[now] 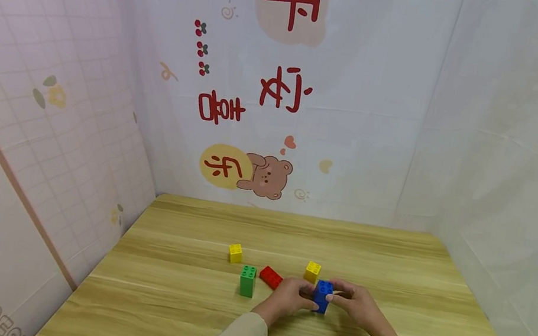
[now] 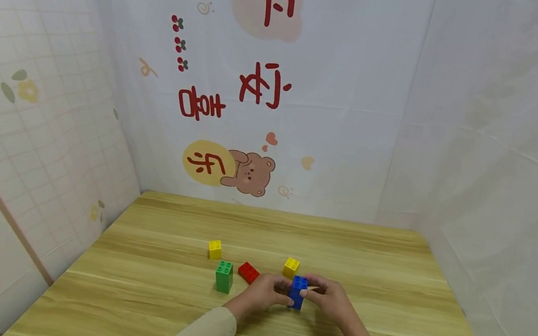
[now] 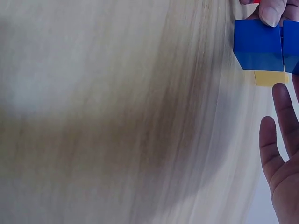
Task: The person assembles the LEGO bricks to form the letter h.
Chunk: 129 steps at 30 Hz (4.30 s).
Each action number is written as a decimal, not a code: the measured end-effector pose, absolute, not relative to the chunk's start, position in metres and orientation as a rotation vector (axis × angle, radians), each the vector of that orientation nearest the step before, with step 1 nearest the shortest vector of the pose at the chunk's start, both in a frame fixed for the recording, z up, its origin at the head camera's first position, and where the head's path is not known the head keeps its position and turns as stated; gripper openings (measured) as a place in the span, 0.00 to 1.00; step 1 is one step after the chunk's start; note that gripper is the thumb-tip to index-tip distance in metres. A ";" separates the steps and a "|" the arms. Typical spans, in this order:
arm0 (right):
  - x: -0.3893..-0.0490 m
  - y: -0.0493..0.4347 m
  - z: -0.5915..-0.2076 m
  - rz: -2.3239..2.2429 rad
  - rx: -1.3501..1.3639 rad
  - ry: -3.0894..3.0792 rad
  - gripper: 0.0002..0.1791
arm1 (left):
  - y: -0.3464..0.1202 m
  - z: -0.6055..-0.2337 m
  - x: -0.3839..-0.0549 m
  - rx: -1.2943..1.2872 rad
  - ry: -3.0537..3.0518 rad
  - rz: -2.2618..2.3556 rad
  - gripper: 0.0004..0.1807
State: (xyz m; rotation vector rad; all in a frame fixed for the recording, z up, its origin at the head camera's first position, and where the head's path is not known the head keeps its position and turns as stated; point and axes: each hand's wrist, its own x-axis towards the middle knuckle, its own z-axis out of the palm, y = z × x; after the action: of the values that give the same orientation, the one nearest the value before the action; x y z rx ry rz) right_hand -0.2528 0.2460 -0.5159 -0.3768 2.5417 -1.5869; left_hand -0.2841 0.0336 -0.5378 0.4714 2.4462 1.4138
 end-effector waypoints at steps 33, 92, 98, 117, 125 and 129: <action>-0.253 0.242 -0.518 -1.478 -0.429 2.667 0.26 | 0.032 -0.535 -0.284 0.538 2.483 1.379 0.16; -0.263 0.240 -0.489 -1.441 -0.198 2.818 0.35 | -0.021 -0.440 -0.313 0.628 2.543 1.416 0.27; -0.263 0.236 -0.483 -1.433 -0.217 2.819 0.33 | -0.032 -0.431 -0.319 0.605 2.564 1.421 0.27; -0.267 0.199 -0.457 -1.552 -0.190 2.826 0.28 | -0.065 -0.419 -0.324 0.534 2.587 1.486 0.27; -0.271 0.175 -0.453 -1.638 -0.131 2.785 0.29 | -0.081 -0.420 -0.328 0.520 2.560 1.581 0.28; -0.272 0.164 -0.454 -1.670 -0.116 2.799 0.29 | -0.087 -0.420 -0.328 0.500 2.560 1.614 0.29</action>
State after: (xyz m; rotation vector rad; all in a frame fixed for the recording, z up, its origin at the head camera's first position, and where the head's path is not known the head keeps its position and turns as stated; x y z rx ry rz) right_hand -0.2721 0.1642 -0.4540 -0.1159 2.7987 -1.6698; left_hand -0.3282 -0.0868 -0.4195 0.5002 2.5605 1.6140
